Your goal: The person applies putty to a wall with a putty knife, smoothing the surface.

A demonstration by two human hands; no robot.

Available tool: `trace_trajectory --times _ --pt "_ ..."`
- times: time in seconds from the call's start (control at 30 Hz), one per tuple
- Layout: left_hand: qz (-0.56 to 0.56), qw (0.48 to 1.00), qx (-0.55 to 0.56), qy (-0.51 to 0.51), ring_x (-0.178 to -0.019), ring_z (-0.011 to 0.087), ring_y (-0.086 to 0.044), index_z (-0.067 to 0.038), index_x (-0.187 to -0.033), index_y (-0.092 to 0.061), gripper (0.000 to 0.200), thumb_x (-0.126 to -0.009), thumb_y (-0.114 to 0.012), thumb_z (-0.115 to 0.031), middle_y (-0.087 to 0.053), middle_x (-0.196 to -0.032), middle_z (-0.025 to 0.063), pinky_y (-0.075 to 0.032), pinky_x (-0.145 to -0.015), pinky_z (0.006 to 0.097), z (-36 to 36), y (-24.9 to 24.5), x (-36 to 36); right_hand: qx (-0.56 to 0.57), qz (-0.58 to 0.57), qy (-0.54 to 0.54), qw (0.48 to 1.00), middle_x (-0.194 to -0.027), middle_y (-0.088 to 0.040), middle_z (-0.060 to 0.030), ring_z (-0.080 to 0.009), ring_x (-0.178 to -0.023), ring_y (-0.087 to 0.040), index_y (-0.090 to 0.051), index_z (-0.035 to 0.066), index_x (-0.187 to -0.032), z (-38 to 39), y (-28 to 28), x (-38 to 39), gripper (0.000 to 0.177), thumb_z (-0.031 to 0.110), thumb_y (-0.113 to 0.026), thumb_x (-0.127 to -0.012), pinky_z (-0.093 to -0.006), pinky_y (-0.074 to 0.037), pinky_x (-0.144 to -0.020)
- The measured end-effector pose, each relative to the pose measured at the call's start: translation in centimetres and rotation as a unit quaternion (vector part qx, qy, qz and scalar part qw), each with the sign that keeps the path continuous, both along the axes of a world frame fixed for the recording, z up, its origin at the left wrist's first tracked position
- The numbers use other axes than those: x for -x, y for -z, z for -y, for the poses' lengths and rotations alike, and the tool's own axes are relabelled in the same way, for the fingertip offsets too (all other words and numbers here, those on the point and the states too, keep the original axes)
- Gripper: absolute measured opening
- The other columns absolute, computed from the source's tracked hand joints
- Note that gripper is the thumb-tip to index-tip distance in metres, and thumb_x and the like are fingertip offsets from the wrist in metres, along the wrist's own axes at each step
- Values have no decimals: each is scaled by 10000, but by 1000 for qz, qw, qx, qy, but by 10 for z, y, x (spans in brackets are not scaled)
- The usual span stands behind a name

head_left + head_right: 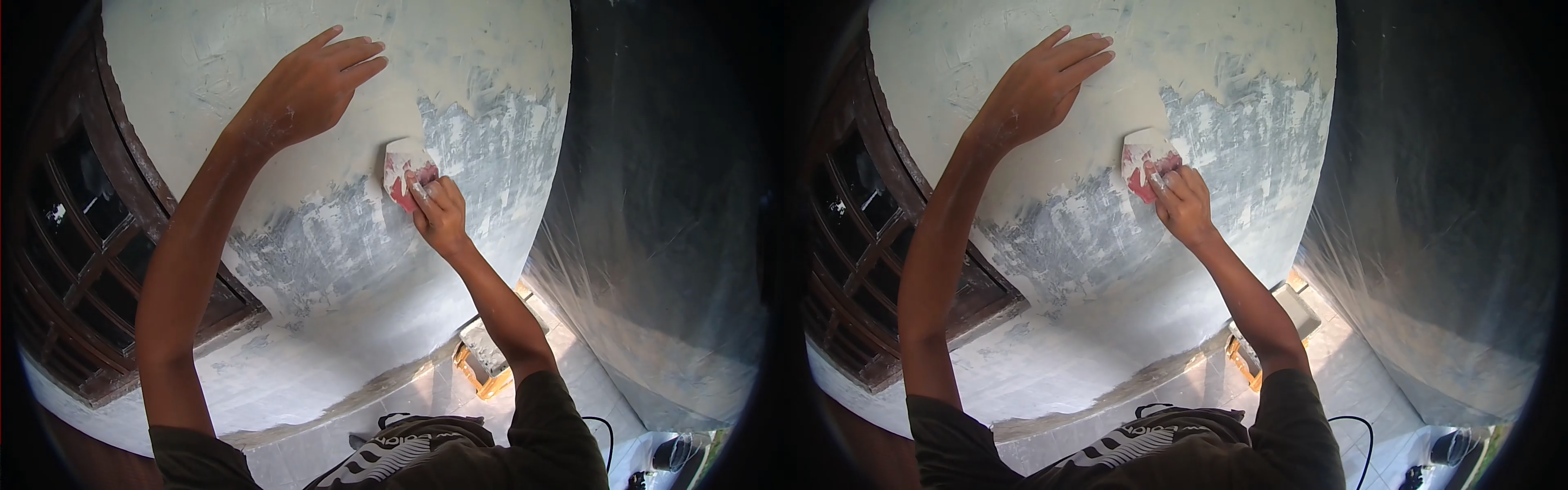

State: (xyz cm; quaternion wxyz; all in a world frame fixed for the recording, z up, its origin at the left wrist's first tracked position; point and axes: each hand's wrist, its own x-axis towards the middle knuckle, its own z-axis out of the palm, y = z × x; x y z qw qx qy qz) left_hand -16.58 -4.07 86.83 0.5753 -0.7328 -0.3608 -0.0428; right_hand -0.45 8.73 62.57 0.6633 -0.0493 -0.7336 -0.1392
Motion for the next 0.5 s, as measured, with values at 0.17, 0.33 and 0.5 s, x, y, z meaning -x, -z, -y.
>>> trace_trajectory --times 0.17,0.33,0.5 --pt "13 1000 2 3 -1243 248 -579 -49 -1267 -626 409 -866 -630 27 -609 -1346 103 -367 -1156 430 -8 4 -7 -4 -25 40 999 -830 -522 -95 -284 -742 -510 -644 15 -1251 -32 -31 9 603 -76 -664 -654 -395 -448 -639" --pt "9 1000 10 14 -1248 244 -576 -52 -1273 -623 412 -867 -639 20 -605 -1352 100 -362 -1159 427 -4 6 -11 62 32 55 996 -914 -555 -89 -289 -832 -538 -653 45 -1254 -16 44 3 599 -59 -666 -664 -392 -460 -706" --pt "-4 1000 14 1 -1253 243 -572 -54 -1279 -618 404 -881 -634 11 -601 -1358 91 -365 -1159 428 -6 1 -11 93 9 -65 993 -844 -547 -99 -289 -752 -509 -668 1 -1205 7 37 -14 562 -122 -647 -658 -376 -465 -665"
